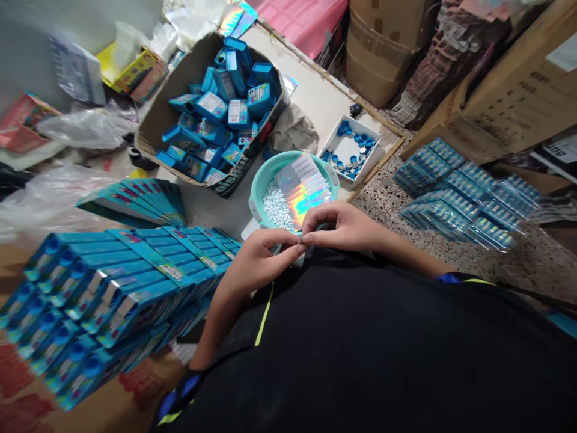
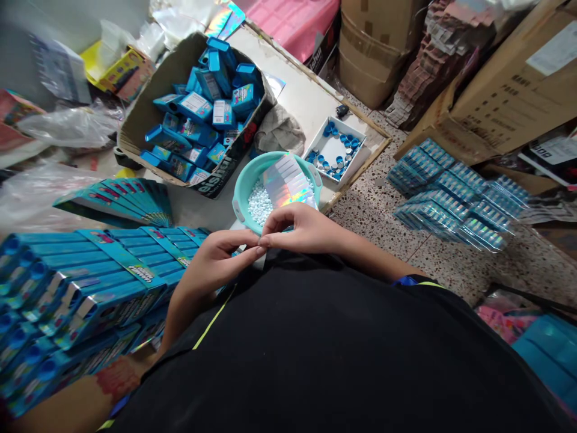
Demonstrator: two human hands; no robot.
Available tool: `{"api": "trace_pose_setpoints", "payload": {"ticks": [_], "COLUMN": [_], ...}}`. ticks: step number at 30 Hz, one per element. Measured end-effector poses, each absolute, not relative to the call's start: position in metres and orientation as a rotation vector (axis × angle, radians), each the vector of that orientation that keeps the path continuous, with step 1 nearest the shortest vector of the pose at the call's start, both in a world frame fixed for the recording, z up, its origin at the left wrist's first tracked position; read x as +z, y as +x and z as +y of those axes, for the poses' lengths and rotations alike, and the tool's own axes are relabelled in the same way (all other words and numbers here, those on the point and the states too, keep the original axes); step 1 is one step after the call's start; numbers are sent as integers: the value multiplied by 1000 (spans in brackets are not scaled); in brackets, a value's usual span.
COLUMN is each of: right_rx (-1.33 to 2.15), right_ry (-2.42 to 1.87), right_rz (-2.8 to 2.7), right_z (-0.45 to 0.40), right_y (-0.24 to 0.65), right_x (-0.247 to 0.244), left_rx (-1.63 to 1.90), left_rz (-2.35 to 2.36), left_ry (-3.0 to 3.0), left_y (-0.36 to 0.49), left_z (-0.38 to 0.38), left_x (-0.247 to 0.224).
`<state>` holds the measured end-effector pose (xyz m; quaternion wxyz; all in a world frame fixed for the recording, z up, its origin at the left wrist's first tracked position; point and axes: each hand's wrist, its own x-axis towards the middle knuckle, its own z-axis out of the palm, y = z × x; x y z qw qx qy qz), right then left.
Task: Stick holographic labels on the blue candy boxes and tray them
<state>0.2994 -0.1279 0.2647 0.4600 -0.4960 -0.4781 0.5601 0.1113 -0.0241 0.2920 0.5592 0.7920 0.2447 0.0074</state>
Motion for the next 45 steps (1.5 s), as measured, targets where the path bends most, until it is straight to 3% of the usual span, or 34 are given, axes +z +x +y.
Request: {"api": "trace_pose_setpoints", "payload": {"ticks": [19, 29, 35, 40, 45], "right_rx": [978, 705, 881, 1104, 938], "right_ry": [-1459, -1587, -1508, -1366, -1395], "right_rz": [-1697, -1361, -1343, -1328, -1440], "right_z": [-135, -101, -75, -61, -49], "right_y": [310, 323, 318, 314, 284], "right_x": [278, 284, 291, 290, 294], "left_rx": [-40, 192, 334, 608, 1176], "left_rz": [544, 656, 848, 996, 1231], "left_ry": [1929, 1617, 1676, 1675, 2017], "left_y": [115, 107, 95, 75, 63], "left_z": [-28, -16, -19, -30, -49], "left_x": [295, 268, 262, 261, 270]}}
